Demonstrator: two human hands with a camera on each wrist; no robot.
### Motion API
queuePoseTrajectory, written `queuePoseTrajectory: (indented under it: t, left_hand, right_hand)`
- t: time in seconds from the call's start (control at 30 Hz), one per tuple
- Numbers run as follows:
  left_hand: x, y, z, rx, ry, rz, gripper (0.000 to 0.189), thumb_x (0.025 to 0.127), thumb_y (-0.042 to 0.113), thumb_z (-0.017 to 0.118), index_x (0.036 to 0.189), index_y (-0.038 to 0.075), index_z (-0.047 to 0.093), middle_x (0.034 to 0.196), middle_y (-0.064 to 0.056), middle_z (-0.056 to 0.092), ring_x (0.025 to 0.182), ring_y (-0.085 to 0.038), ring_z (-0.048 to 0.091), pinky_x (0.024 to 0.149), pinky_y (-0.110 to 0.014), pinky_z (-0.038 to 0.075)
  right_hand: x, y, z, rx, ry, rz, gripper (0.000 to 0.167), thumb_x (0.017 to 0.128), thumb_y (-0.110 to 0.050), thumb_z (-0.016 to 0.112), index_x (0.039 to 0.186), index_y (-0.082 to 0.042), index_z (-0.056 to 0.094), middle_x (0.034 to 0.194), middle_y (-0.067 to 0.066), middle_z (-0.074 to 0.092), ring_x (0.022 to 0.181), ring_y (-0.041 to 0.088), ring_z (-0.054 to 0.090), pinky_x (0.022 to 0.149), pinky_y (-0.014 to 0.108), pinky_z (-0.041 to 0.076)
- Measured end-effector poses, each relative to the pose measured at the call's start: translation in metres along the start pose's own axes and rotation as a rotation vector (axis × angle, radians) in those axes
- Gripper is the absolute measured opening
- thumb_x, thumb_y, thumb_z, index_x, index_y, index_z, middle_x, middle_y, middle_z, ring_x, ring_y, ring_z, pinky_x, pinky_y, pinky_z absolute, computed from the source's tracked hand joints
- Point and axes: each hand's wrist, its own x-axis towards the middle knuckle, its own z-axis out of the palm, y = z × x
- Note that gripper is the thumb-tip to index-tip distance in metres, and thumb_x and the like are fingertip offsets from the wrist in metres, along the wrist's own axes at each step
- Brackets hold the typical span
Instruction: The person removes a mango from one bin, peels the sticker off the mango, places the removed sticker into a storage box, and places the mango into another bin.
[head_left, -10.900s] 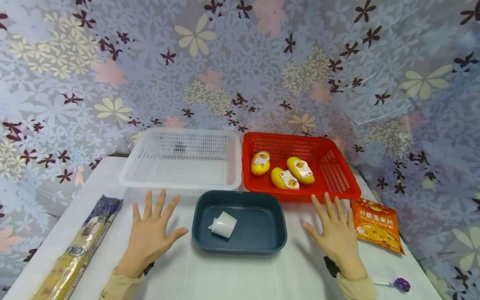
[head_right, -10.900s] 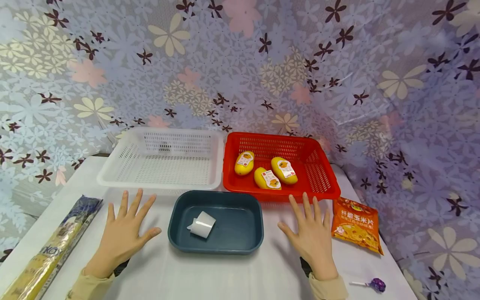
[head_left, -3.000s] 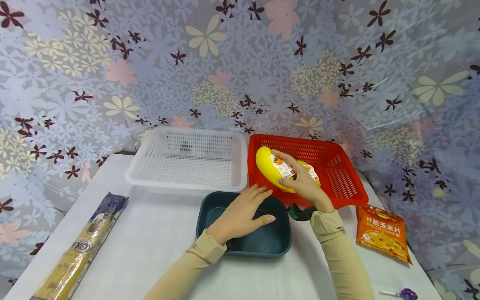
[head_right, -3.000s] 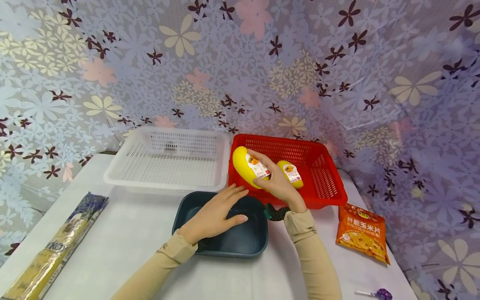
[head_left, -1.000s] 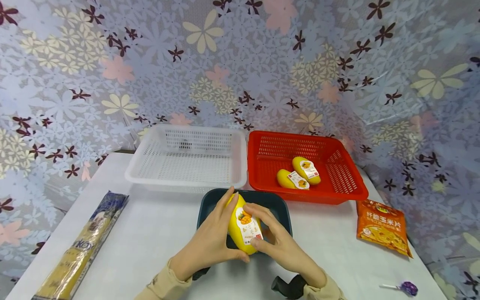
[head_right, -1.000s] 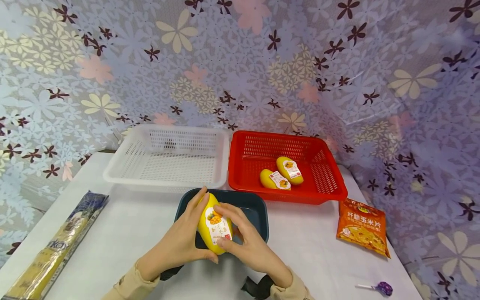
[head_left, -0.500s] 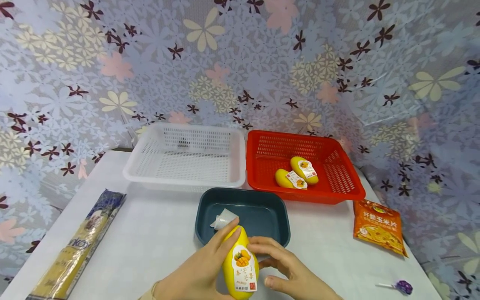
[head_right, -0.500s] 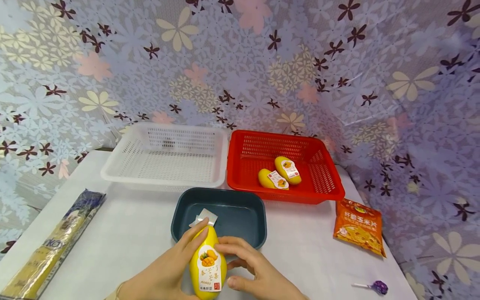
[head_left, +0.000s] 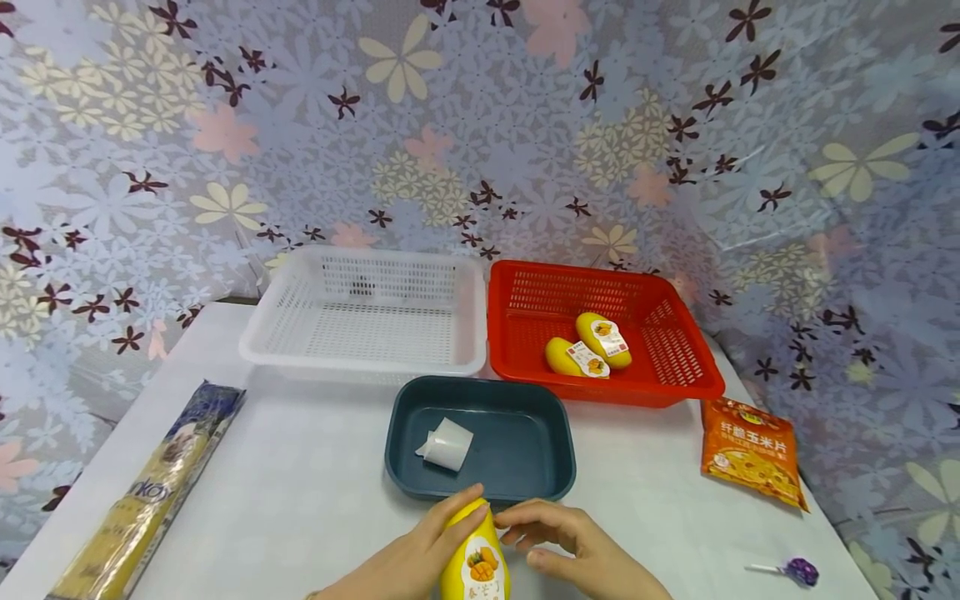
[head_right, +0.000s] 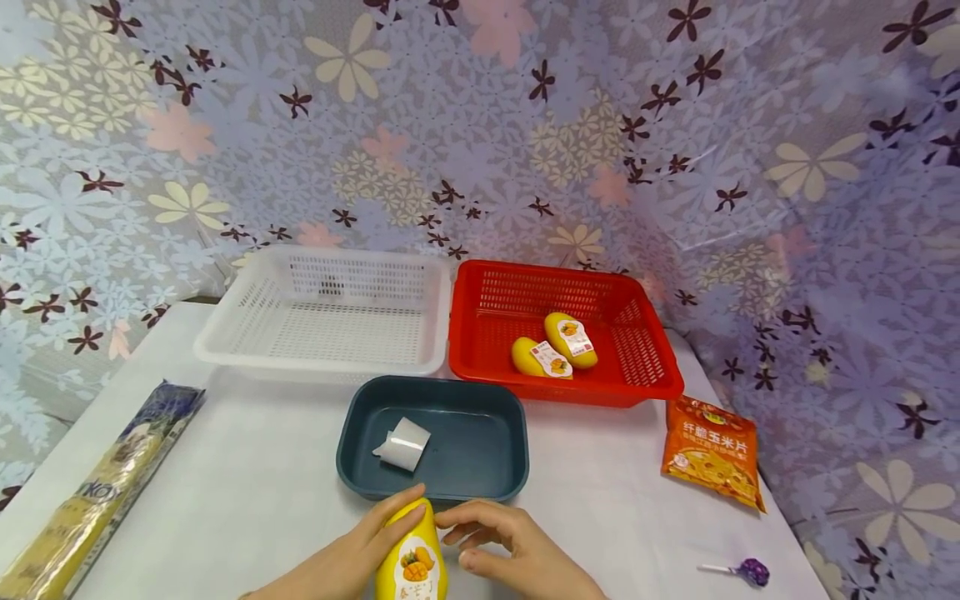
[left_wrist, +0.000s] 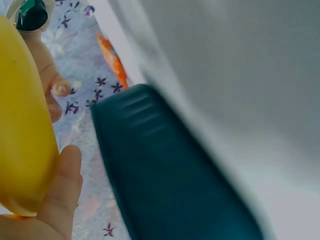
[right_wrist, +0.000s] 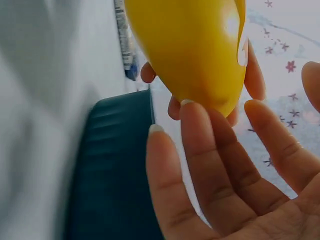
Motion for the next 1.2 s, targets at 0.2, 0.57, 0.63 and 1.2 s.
queuePoseTrajectory:
  t: [0.2, 0.57, 0.63, 1.2]
  left_hand:
    - [-0.004, -0.010, 0.009, 0.003, -0.022, -0.030, 0.092, 0.087, 0.055, 0.062, 0.156, 0.019, 0.013, 0.162, -0.011, 0.014, 0.136, -0.028, 0.040, 0.100, -0.036, 0.051]
    - [-0.004, -0.022, 0.011, -0.092, -0.093, -0.180, 0.097, 0.079, 0.064, 0.067, 0.153, 0.022, 0.022, 0.161, 0.000, 0.015, 0.134, -0.022, 0.042, 0.102, -0.032, 0.049]
    - [-0.005, -0.022, 0.011, -0.105, -0.109, -0.187, 0.095, 0.079, 0.064, 0.066, 0.153, 0.021, 0.024, 0.161, 0.000, 0.016, 0.134, -0.021, 0.042, 0.101, -0.030, 0.049]
    - [-0.002, -0.030, 0.011, -0.175, -0.153, -0.253, 0.098, 0.077, 0.061, 0.071, 0.151, 0.015, 0.027, 0.154, -0.005, 0.028, 0.133, -0.017, 0.040, 0.104, -0.028, 0.046]
  right_hand:
    - [0.005, 0.018, 0.006, 0.062, -0.008, -0.007, 0.037, 0.100, -0.021, 0.053, 0.130, -0.001, 0.056, 0.125, 0.018, 0.062, 0.106, 0.015, 0.061, 0.092, 0.018, 0.048]
    - [0.017, 0.046, 0.021, 0.109, -0.052, -0.180, 0.028, 0.093, -0.006, 0.061, 0.121, -0.003, 0.061, 0.108, 0.008, 0.062, 0.092, 0.009, 0.057, 0.087, 0.024, 0.050]
    - [0.018, 0.048, 0.023, 0.117, -0.081, -0.174, 0.030, 0.093, -0.007, 0.062, 0.122, -0.004, 0.061, 0.107, 0.009, 0.060, 0.093, 0.008, 0.056, 0.087, 0.024, 0.049]
    - [0.020, 0.060, 0.033, -0.049, -0.060, -0.242, 0.028, 0.089, -0.017, 0.070, 0.116, -0.010, 0.066, 0.106, 0.012, 0.045, 0.096, 0.003, 0.050, 0.087, 0.019, 0.049]
